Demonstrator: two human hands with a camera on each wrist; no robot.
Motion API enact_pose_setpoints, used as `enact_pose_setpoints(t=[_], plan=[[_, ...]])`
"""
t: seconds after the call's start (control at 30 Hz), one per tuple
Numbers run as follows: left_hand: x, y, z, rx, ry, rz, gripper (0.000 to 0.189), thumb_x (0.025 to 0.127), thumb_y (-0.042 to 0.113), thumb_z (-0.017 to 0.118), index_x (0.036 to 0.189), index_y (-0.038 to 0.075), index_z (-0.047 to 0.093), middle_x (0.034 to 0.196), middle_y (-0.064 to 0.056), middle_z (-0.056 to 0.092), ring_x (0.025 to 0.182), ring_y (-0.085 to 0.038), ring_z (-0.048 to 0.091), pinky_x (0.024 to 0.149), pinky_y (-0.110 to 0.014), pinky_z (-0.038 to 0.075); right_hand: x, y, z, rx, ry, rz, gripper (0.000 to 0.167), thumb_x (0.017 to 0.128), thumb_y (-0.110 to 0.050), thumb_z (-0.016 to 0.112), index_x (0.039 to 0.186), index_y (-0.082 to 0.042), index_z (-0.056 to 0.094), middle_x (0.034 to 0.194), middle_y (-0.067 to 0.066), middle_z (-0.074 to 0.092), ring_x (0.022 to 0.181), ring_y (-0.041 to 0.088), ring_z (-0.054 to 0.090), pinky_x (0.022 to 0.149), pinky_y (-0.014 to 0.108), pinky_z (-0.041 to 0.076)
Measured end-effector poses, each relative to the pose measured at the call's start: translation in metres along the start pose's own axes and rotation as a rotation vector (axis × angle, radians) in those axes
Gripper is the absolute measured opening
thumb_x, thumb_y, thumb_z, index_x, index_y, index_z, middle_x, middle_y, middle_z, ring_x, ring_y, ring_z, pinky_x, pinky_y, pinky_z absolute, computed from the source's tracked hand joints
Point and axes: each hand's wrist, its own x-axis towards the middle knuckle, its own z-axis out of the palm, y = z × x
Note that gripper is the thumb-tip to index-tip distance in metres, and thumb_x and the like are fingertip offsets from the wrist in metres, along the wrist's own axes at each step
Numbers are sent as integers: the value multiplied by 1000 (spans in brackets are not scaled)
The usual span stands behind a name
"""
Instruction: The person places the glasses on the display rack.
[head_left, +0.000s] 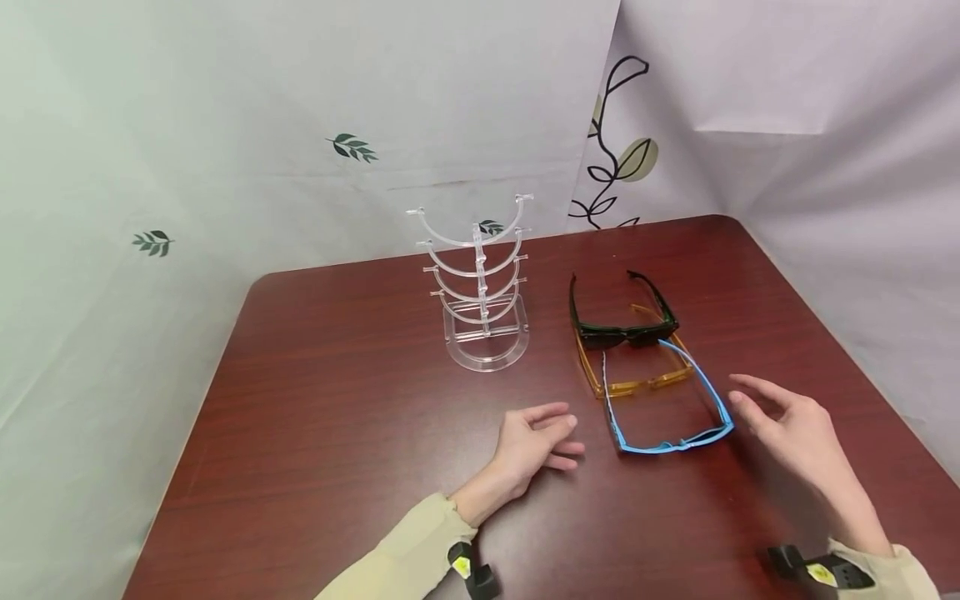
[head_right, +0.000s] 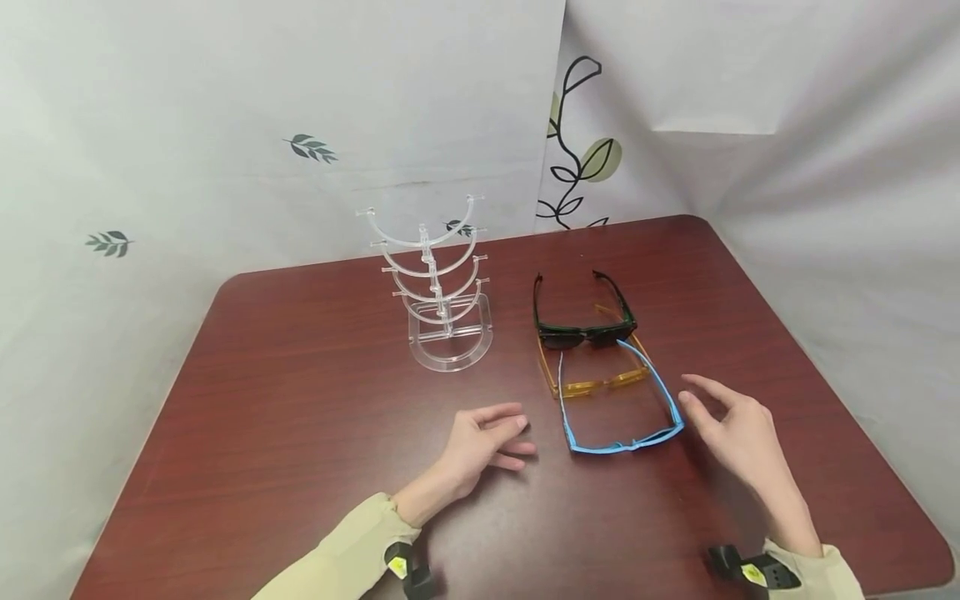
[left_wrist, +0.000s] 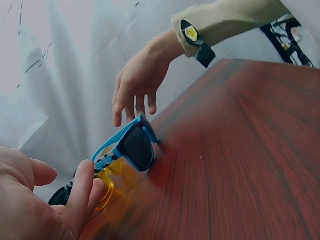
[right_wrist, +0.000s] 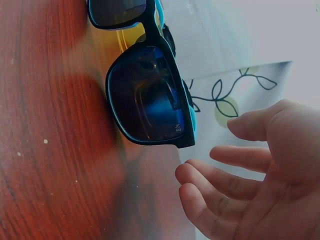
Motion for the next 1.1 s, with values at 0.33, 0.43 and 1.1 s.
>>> enact_pose_setpoints(t=[0.33,0.43,1.1], plan=[[10,-6,17,-39,-21,-17,39,93,0,67,127,-15,56,111,-29,67,76,-34,73,54,-31,61,2,3,0,121,-79,51,41,99,-27,65,129,2,62,83,2,72,65,13,67,57,15,50],[11,-9,22,-46,-14,-26,38,92,-1,67,126,-15,57,109,-27,68,75,-35,73,53,-31,61,4,4,2,172,-96,66,41,99,-25,65,128,5,61,90,3,73,67,15,69,59,16,54],[12,-20,40,-94,-33,-81,31,88,-4,70,117,-11,61,91,-20,71,56,-16,68,53,-29,61,4,11,9,230,-141,93,34,99,-15,64,121,11,62,87,-4,70,64,15,63,56,22,55]])
